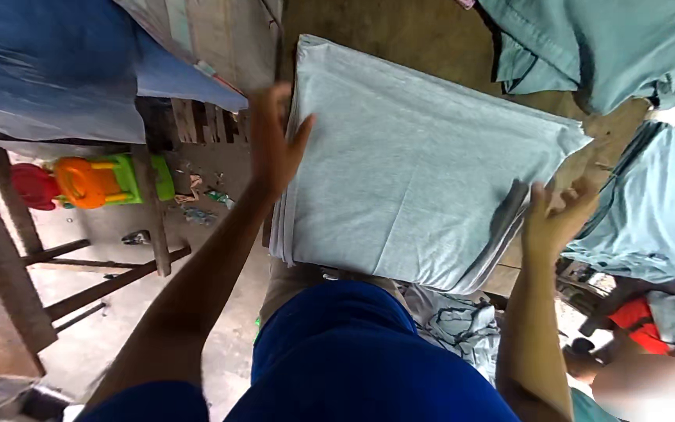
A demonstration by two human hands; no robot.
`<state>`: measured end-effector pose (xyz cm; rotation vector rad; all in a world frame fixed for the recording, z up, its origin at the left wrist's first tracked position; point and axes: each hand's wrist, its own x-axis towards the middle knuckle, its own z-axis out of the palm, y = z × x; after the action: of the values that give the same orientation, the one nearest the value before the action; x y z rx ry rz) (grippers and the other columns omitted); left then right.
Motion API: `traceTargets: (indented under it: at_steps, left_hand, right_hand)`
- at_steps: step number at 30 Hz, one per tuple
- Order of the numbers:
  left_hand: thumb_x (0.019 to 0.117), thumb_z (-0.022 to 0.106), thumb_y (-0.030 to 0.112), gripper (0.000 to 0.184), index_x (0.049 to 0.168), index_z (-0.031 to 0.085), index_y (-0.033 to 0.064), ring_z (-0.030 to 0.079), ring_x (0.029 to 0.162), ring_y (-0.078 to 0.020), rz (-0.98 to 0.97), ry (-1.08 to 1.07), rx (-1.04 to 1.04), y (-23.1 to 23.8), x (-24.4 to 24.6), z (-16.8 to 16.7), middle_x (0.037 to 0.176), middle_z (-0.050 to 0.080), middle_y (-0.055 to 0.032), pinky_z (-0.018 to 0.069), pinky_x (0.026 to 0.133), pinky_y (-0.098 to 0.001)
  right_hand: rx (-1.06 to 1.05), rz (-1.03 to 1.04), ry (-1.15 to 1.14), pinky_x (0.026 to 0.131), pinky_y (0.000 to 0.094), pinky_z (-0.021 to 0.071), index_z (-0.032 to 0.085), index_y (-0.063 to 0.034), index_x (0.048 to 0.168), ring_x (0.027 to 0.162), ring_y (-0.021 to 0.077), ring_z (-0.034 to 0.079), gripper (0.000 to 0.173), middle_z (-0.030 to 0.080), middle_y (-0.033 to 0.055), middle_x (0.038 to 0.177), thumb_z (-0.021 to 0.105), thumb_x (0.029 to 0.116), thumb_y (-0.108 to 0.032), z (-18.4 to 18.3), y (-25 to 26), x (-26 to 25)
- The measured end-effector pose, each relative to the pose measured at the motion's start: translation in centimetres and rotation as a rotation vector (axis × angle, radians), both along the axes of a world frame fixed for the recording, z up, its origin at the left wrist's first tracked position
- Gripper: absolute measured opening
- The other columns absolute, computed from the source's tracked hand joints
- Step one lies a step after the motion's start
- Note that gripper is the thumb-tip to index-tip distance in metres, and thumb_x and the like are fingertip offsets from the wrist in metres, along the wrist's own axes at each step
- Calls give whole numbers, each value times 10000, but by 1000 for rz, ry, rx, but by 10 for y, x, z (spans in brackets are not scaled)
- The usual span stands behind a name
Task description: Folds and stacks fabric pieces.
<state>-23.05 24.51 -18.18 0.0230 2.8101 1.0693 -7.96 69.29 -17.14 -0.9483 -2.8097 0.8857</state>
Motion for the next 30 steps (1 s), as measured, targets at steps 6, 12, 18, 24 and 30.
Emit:
traceTargets:
  at_steps: [6, 12, 18, 24, 30]
  left_hand:
    - [875, 810, 251, 598, 1240, 538, -137, 652, 1048, -377, 125, -415, 43, -60, 227, -5, 1202, 597, -312, 559, 891, -505]
    - [926, 763, 245, 499, 1192, 596, -143, 651, 1026, -408, 77, -135, -11, -68, 243, -46, 1209, 589, -349, 559, 893, -492]
    - [1024, 614, 147, 330, 1191, 609, -136, 671, 963, -337, 106, -340, 6, -101, 224, -24, 1060, 678, -278, 527, 909, -498]
    - [1010, 631, 167, 456, 1380, 495, -62, 592, 1189, -305, 114, -333, 177, -126, 215, -29, 1322, 570, -262, 487, 1014, -448]
    - [969, 715, 226, 419, 1194, 630, -117, 617, 1074, -404, 68, -283, 55, -95, 215, -31, 1209, 610, -321, 515, 890, -526]
  right_hand:
    - [-113, -211, 23, 857, 372, 541, 430, 218, 1217, 969, 302, 615, 450, 565, 336, 1108, 608, 993, -129, -26, -105, 214]
    - [-259, -442, -21, 891, 388, 557, 302, 178, 1375, 1005, 302, 639, 571, 556, 320, 1170, 598, 1016, -154, -68, -124, 205]
    - [-418, -379, -35, 774, 344, 585, 536, 120, 1210, 793, 158, 662, 277, 639, 149, 951, 427, 1084, -100, -58, -71, 233]
    - [-413, -680, 142, 837, 355, 575, 449, 88, 1318, 952, 190, 670, 349, 610, 183, 1146, 331, 1122, -175, -58, -76, 231]
    - [-279, -536, 80, 831, 462, 577, 527, 86, 1260, 894, 292, 674, 370, 627, 240, 1082, 536, 1071, -232, -72, -103, 215]
